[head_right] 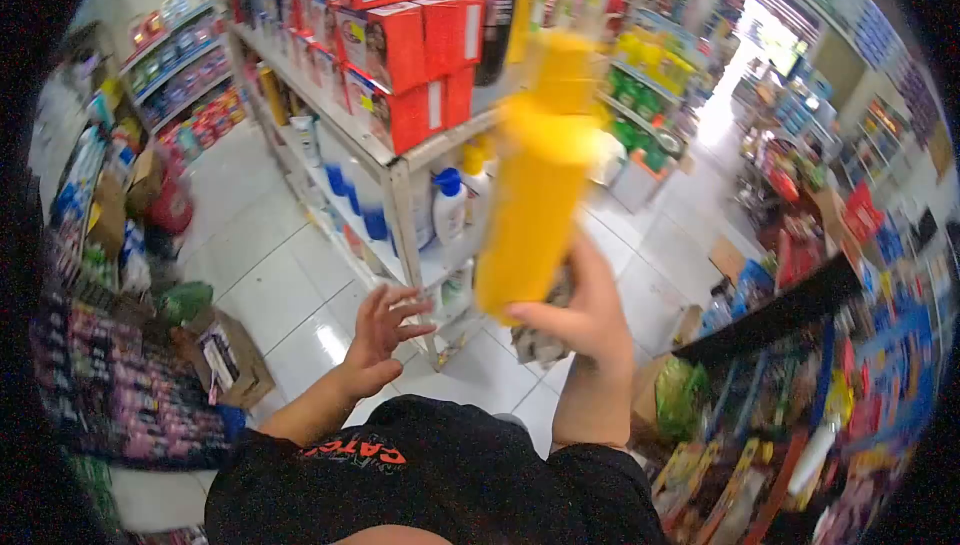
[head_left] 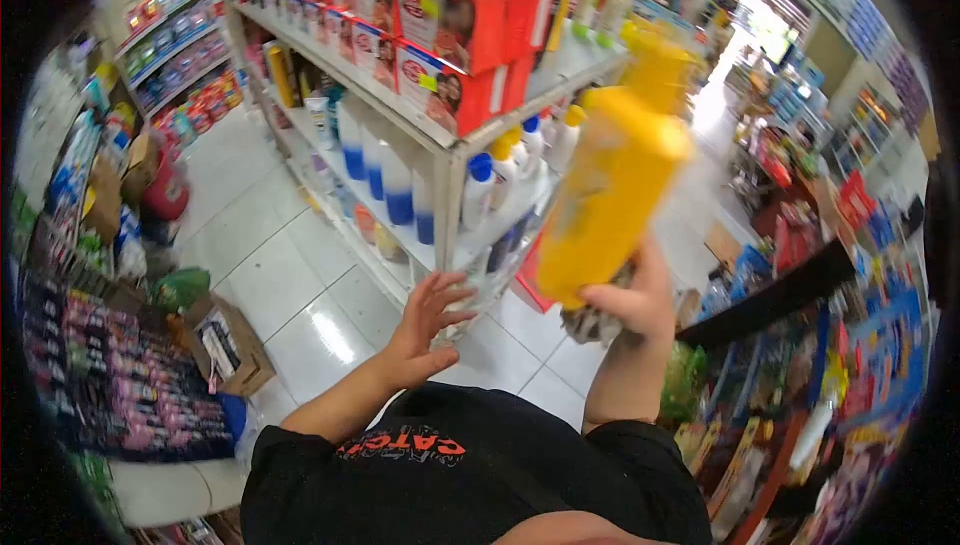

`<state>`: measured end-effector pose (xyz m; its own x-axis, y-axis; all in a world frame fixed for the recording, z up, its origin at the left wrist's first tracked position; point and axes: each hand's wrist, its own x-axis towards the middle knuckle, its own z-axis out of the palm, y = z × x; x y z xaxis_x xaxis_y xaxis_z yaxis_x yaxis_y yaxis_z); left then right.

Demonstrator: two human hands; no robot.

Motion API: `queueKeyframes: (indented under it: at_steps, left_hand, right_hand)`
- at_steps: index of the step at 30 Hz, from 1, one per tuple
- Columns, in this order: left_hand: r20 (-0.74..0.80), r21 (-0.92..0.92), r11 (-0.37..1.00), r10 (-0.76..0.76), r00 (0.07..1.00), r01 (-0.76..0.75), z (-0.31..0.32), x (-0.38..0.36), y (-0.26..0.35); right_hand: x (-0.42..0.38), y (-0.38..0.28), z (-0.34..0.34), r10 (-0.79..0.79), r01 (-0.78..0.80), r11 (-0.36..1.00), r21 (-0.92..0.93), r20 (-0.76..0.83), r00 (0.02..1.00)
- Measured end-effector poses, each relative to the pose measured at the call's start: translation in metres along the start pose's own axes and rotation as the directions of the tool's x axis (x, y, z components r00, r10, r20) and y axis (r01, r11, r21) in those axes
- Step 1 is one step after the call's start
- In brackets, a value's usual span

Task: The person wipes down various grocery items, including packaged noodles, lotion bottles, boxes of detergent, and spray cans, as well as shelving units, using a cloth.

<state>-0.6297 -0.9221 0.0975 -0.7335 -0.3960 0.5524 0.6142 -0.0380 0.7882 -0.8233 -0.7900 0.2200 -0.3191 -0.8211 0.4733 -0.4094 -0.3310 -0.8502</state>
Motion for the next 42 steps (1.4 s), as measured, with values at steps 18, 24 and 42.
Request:
queueKeyframes:
  at_steps: [18, 24, 42]
  left_hand:
    - [0.582, -0.421, 0.401, -0.569, 0.581, 0.814, 0.138, -0.197, 0.019]
    - [0.777, -0.428, 0.314, -0.351, 0.522, 0.848, 0.19, -0.218, 0.063]
    - [0.782, -0.338, 0.877, 0.059, 0.62, 0.343, 0.198, -0.232, 0.135]
  right_hand:
    - [-0.28, -0.143, 0.156, -0.16, -0.228, 0.644, -0.73, -0.42, 0.893]
    - [-0.383, -0.156, 0.238, -0.182, -0.438, 0.334, -0.835, -0.513, 0.839]
    - [-0.419, -0.18, 0.265, -0.344, -0.406, 0.682, -0.609, -0.756, 0.557]
